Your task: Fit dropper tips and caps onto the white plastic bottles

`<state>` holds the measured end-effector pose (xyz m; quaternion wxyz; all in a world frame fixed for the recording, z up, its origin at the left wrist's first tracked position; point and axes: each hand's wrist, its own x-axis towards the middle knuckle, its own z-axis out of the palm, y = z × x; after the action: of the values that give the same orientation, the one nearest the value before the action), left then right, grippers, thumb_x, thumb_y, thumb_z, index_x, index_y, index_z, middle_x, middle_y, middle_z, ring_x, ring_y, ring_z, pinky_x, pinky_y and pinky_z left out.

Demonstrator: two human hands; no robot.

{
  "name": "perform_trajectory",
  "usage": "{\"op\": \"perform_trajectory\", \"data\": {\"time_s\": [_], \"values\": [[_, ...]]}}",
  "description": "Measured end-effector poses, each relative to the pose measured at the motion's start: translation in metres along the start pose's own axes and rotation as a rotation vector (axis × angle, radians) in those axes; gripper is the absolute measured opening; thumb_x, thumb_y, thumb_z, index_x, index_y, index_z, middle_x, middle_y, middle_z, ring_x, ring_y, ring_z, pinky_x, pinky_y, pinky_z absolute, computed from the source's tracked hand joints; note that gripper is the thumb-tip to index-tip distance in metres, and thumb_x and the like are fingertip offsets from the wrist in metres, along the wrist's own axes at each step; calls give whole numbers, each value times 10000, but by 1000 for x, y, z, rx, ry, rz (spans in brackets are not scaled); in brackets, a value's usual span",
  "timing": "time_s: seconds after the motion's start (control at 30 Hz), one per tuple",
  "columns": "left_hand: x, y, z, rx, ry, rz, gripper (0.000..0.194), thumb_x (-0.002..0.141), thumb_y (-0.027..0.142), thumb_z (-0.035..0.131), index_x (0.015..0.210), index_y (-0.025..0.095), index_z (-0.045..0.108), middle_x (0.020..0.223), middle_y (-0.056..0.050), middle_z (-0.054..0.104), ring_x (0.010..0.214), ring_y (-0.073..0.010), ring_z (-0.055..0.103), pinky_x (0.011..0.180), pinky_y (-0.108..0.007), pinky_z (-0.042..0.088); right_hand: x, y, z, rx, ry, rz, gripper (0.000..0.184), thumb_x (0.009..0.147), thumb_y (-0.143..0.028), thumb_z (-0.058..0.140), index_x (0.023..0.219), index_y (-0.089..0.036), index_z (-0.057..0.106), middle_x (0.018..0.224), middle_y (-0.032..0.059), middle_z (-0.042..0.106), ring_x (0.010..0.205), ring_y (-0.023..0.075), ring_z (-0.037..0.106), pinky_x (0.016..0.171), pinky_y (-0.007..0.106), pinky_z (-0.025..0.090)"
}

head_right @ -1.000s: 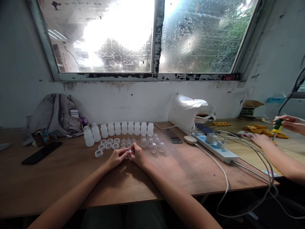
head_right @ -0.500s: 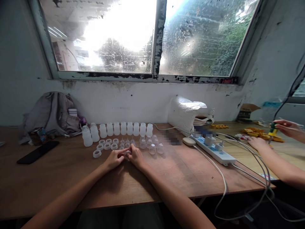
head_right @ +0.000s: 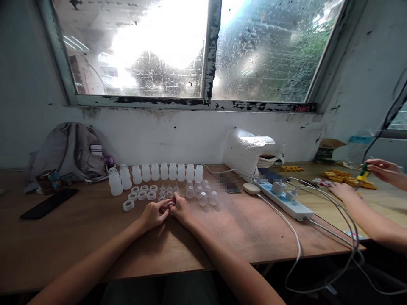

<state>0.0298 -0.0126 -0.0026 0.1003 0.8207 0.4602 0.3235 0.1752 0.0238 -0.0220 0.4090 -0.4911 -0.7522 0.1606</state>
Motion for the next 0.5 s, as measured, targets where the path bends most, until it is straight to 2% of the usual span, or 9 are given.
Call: {"op": "perform_trajectory", "data": {"time_s": [0.13, 0.37, 0.5], "values": [[1, -1, 1, 81, -6, 0, 403, 699, 231, 496, 1101, 260, 515, 748, -8, 660, 671, -162, 606, 640, -244, 438, -1, 1, -1, -4, 6, -26, 98, 599, -139, 461, 651, -193, 398, 555, -48, 431, 520, 88, 400, 495, 184, 286], [5, -4, -1, 174, 54, -90, 243, 754, 262, 454, 977, 242, 549, 713, -22, 636, 672, -177, 591, 593, -233, 397, -5, -3, -2, 87, -19, -143, 54, 686, -201, 469, 729, -190, 438, 586, -37, 471, 515, 87, 432, 505, 192, 334], [6, -6, -1, 221, 36, -48, 242, 772, 264, 430, 988, 239, 536, 734, -21, 635, 680, -168, 588, 588, -218, 386, -6, -4, 0, 68, 12, -139, 41, 689, -182, 463, 723, -188, 442, 557, -41, 458, 493, 85, 421, 488, 194, 329]]}}
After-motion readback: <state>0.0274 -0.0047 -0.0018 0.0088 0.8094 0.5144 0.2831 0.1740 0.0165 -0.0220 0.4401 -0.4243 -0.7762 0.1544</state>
